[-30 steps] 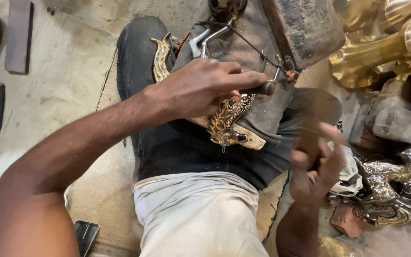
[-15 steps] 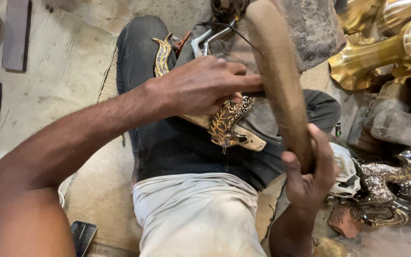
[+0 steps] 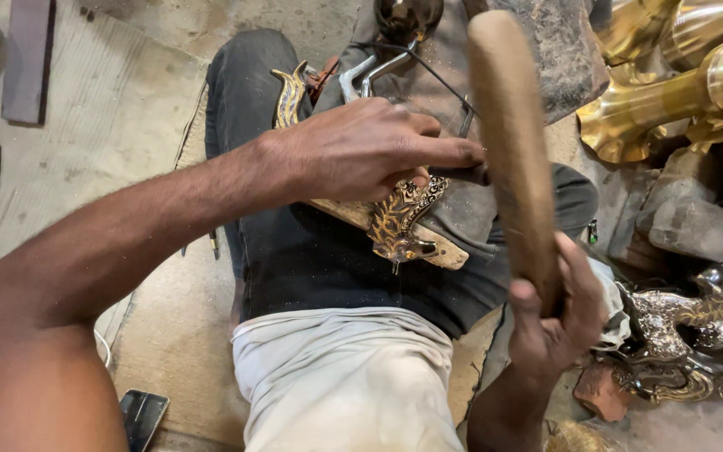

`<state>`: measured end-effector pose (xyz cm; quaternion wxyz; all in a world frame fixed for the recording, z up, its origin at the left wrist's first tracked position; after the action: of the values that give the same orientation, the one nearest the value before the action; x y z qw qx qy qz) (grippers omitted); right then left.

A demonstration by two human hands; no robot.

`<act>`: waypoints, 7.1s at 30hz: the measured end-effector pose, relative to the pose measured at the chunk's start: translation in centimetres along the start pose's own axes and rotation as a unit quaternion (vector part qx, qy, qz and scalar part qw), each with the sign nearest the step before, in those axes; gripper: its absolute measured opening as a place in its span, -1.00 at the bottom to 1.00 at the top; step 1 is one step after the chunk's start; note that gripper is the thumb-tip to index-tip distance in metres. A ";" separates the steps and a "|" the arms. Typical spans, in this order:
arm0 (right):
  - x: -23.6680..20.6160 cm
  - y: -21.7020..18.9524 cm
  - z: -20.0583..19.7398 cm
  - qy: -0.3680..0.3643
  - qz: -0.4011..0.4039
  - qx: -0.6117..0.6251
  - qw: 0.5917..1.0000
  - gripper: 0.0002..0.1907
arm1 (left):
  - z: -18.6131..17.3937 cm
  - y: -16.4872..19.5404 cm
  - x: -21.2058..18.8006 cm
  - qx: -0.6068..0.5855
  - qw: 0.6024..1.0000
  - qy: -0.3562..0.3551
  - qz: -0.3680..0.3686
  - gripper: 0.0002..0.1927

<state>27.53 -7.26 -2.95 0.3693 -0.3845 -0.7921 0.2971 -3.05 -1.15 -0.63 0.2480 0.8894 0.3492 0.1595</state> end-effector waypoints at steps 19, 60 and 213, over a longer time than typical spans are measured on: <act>-1.4 1.5 0.1 -0.043 0.044 -0.124 0.990 -0.42 | -0.6 -0.2 0.3 -0.007 0.999 0.000 0.035 -0.41; 0.8 1.1 -2.2 -0.031 -0.013 0.128 0.991 -0.37 | -0.6 -1.1 0.5 -0.067 0.997 0.013 0.030 -0.31; 7.5 3.8 -3.8 -0.091 -0.051 0.169 0.980 -0.44 | -1.2 -3.0 0.4 -0.207 0.973 0.069 0.068 -0.43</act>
<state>28.89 1.71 -1.05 0.3696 -0.2472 -0.7795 0.4412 -4.91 1.45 -1.28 0.3906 0.8272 0.2636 0.3061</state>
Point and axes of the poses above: each hand's wrist, its own x-axis towards the middle knuckle, its own z-axis out of the palm, y = z × x, the point moved 2 cm from there along x, towards the middle knuckle, and after that the axes turned 14 degrees about -y, right-handed, at the moved point
